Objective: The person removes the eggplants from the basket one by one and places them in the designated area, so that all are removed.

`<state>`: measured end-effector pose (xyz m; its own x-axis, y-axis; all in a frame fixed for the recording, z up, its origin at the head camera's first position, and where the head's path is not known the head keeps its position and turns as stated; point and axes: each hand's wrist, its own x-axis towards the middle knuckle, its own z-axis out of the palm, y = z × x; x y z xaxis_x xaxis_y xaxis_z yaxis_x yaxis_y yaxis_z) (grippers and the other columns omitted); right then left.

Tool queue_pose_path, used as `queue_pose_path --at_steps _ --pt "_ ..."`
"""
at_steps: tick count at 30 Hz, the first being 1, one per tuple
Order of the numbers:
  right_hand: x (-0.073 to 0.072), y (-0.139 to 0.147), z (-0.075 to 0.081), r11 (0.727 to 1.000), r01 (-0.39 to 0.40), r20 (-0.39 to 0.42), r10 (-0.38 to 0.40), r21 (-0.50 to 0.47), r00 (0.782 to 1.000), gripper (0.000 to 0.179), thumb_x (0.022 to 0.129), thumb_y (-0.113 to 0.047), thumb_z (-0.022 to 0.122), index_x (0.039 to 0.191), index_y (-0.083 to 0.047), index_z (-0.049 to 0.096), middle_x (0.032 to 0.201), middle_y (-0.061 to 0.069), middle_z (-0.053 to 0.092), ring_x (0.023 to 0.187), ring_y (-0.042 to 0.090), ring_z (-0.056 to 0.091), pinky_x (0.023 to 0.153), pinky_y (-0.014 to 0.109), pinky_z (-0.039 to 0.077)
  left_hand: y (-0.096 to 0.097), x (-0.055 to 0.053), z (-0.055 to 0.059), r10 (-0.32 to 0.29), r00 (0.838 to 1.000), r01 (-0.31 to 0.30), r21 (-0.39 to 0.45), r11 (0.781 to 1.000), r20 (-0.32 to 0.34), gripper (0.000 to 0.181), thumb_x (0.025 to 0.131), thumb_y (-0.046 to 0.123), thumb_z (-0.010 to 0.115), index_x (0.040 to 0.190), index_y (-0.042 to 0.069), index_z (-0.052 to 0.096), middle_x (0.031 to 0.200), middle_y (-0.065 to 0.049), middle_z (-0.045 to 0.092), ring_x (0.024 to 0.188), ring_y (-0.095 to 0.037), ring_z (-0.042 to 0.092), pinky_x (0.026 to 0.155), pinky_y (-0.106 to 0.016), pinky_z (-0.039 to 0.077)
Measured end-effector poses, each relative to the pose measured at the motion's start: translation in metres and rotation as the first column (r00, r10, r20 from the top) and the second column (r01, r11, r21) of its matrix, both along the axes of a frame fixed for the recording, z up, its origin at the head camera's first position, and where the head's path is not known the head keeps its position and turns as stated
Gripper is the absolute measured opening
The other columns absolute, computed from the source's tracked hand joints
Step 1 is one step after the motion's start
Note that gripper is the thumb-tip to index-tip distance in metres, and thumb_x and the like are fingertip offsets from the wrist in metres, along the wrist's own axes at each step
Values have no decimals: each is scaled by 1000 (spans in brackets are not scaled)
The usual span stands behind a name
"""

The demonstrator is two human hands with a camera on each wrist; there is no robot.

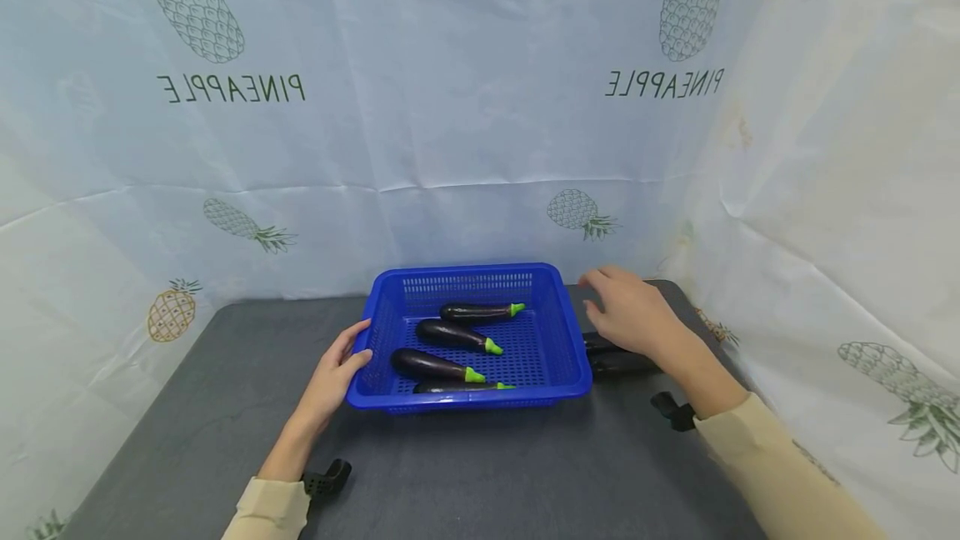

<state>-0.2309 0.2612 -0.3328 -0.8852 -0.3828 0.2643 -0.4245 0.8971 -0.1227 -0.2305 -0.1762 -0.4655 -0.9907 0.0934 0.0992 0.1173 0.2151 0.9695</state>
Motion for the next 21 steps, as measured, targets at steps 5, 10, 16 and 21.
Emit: queue_pose_path --at_steps 5,10,16,21 --pt "-3 -17 4 999 -42 -12 42 -8 999 27 90 -16 62 115 -9 61 109 8 62 97 25 59 74 44 50 0 0 1 -4 1000 4 6 1000 -2 49 99 19 51 145 24 37 152 -9 31 134 -30 38 101 -54 37" --pt "-7 -36 9 998 -62 -13 62 17 998 26 90 -18 62 115 -9 62 110 8 62 94 24 59 73 42 50 0 -1 1 1 1000 -1 0 1000 2 49 99 18 51 145 23 37 151 -9 32 133 -30 39 100 -54 38" --pt "-13 -60 11 995 -87 -27 88 44 996 26 89 -20 64 114 -12 63 110 6 61 85 20 59 64 36 50 -1 -1 -1 1 1000 -1 -2 1000 2 49 99 18 51 145 23 37 151 -9 32 133 -30 39 100 -54 38" --pt "-20 -76 12 993 -107 -20 108 50 994 27 90 -23 63 116 -15 62 110 4 60 88 18 59 62 34 50 -1 -1 -1 -6 1000 6 6 1000 2 49 98 19 51 145 23 37 151 -9 33 133 -29 40 100 -53 39"
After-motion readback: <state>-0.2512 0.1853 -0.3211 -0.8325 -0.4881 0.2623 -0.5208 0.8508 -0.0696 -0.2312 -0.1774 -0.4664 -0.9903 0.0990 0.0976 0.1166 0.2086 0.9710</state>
